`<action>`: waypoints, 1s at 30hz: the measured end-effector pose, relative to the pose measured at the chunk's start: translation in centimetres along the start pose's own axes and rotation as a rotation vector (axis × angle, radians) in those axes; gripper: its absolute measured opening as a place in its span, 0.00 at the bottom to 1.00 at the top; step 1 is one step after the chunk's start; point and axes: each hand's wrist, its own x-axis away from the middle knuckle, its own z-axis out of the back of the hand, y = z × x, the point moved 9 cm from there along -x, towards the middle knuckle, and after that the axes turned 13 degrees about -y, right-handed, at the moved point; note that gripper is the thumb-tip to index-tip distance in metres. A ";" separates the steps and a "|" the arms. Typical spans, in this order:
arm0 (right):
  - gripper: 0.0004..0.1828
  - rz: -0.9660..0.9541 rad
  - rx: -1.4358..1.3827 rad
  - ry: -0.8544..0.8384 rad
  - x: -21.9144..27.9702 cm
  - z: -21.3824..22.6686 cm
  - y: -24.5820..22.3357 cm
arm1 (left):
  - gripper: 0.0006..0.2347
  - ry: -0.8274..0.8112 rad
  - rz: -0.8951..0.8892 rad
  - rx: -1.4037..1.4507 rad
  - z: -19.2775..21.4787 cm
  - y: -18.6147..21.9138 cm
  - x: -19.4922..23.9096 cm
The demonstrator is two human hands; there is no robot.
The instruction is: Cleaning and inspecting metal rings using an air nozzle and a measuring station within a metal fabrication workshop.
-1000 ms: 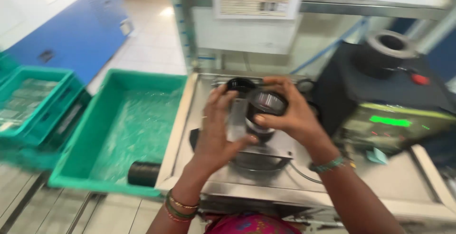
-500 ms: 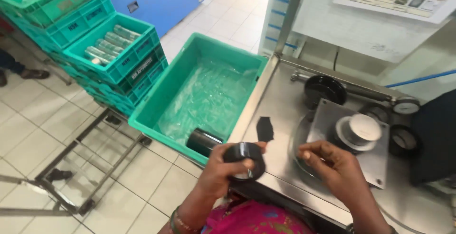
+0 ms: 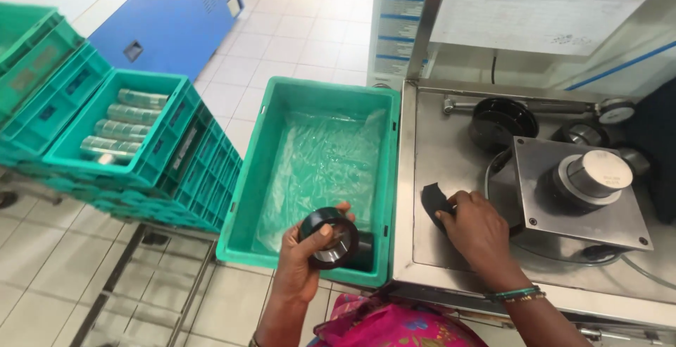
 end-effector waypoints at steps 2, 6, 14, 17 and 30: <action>0.18 -0.073 -0.010 -0.056 -0.7 -0.1 0.2 | 0.20 -0.043 0.015 0.029 0.1 -0.3 -0.7; 0.15 -0.090 -0.483 -0.215 -3.2 -2.8 4.4 | 0.19 -0.037 0.058 0.042 0.3 -1.3 -1.7; 0.14 0.056 -0.933 -0.417 -4.9 8.4 4.1 | 0.21 -0.061 0.078 0.012 1.2 -2.0 -2.8; 0.14 0.027 -0.673 -0.326 -9.3 13.9 6.5 | 0.21 0.003 0.039 0.311 -0.1 -1.4 -3.2; 0.11 0.581 0.517 -0.256 -21.4 10.5 6.7 | 0.22 0.246 0.136 0.245 1.4 -4.7 -2.1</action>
